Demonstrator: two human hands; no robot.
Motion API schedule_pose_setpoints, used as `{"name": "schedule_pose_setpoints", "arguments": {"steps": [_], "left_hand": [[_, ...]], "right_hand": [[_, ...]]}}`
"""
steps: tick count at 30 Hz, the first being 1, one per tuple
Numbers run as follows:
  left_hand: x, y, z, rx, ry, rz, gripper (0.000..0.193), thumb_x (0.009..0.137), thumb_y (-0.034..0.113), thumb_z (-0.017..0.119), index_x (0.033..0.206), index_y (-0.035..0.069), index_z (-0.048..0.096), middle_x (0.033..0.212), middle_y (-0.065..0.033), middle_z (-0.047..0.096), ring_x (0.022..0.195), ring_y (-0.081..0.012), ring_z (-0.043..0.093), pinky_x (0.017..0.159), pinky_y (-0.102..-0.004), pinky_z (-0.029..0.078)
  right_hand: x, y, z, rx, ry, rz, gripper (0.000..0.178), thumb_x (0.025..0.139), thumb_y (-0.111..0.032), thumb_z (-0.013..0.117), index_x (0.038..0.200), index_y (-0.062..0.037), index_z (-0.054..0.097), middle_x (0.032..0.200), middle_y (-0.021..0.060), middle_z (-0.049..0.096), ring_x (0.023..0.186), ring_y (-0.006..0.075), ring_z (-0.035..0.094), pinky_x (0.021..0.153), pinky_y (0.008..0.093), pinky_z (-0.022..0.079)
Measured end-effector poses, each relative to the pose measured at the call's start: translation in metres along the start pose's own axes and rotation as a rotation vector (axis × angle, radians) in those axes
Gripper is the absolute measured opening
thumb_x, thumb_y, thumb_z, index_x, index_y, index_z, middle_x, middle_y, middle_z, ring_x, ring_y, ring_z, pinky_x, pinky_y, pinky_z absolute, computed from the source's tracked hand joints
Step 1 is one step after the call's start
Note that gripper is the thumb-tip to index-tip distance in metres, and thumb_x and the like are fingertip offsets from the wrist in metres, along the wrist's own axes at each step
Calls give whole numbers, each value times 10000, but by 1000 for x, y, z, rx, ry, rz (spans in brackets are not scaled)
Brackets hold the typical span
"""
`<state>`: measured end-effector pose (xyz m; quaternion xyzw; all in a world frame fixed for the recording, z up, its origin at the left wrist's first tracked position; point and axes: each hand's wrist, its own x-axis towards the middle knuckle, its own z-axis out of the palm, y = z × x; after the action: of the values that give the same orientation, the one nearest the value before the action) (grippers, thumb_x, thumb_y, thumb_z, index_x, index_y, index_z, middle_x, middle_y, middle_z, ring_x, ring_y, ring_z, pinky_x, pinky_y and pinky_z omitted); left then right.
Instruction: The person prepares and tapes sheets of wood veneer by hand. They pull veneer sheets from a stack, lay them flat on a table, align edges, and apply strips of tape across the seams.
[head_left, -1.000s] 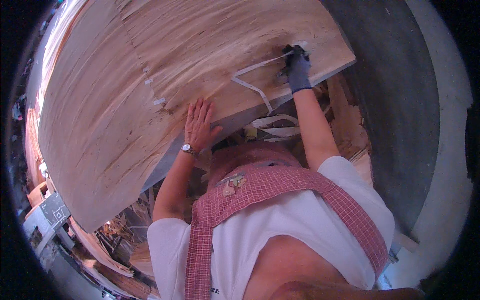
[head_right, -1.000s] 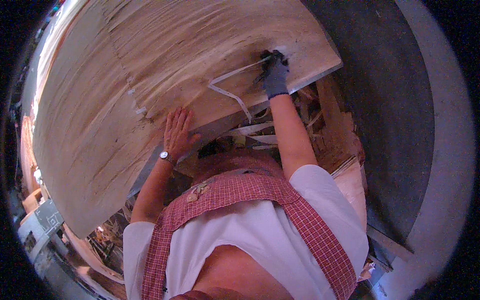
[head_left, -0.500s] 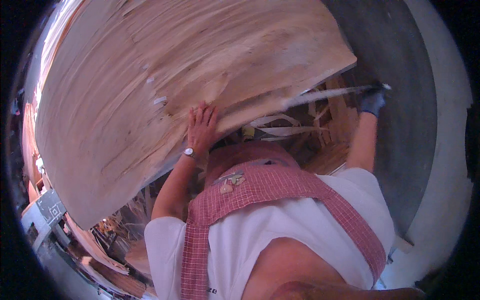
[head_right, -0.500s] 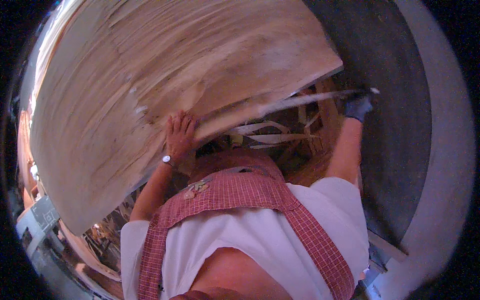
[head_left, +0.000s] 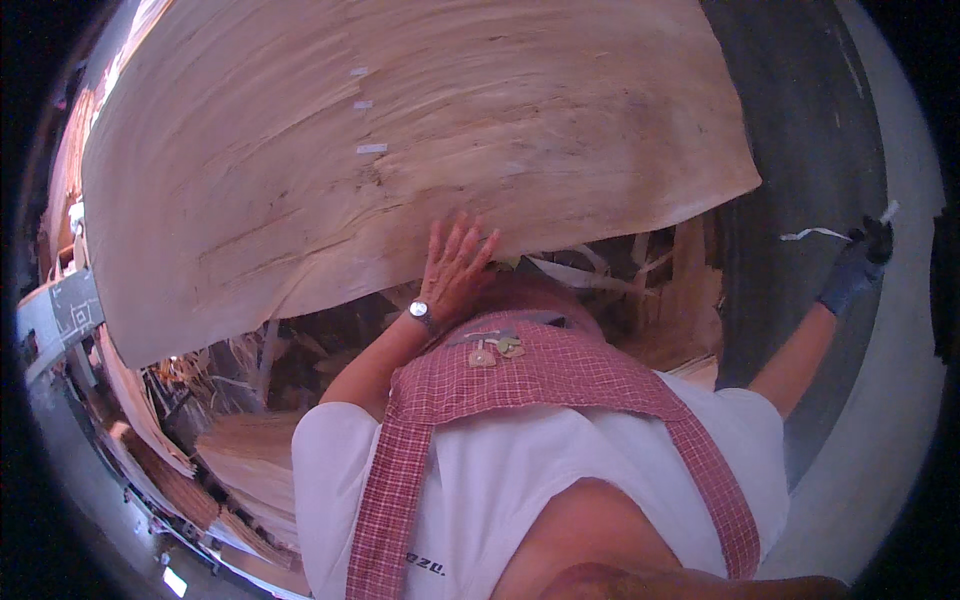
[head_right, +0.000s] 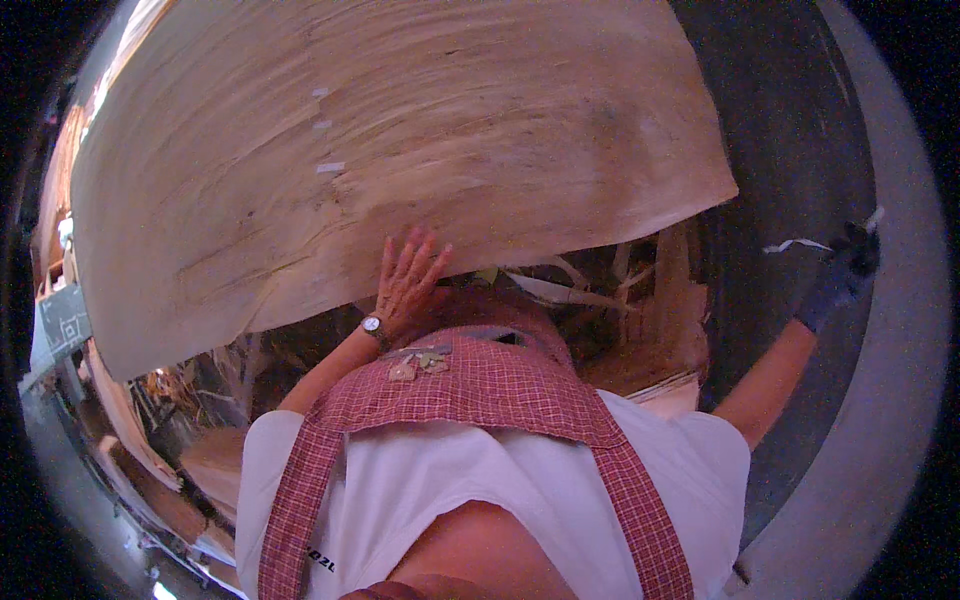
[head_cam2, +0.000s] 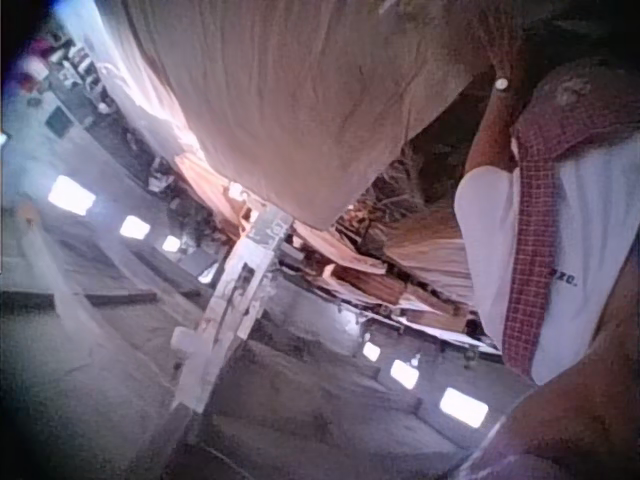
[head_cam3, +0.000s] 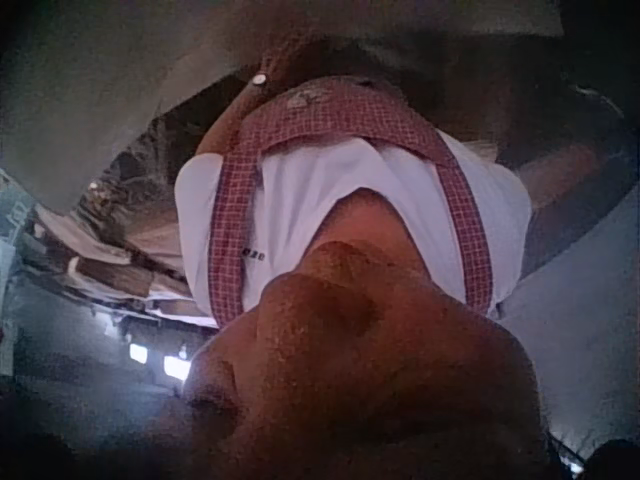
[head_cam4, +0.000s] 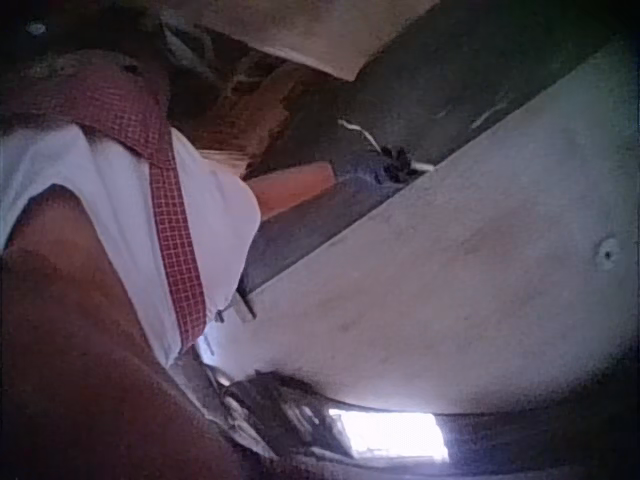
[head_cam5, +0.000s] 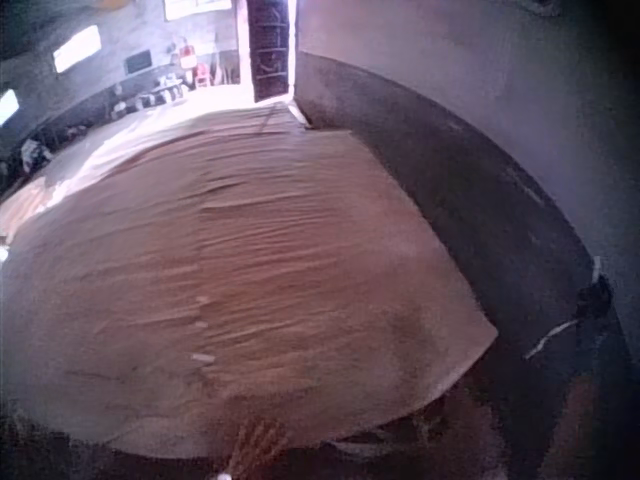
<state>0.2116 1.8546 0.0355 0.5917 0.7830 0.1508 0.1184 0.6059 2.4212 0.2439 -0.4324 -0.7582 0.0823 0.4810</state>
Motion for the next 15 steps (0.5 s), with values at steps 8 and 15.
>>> {"name": "schedule_pose_setpoints", "arguments": {"steps": [8, 15], "left_hand": [[4, -6, -3, 38, 104, -178, 787, 794, 381, 702, 1460, 136, 361, 1483, -153, 365, 1417, -334, 271, 1150, -584, 129], [6, -29, 3, 36, 167, -314, 822, 769, 398, 726, 1458, 133, 365, 1522, -153, 300, 1424, -354, 251, 1150, -571, 138]], "right_hand": [[-62, -188, 61, 191, -512, 115, 363, 954, -127, 538, 1309, -51, 532, 1086, 101, 673, 759, 135, 611, 576, 247, 469], [-56, -308, 61, 189, -581, 127, 338, 964, -232, 536, 1262, -75, 570, 924, 85, 699, 531, 41, 460, 476, 191, 338]]}}
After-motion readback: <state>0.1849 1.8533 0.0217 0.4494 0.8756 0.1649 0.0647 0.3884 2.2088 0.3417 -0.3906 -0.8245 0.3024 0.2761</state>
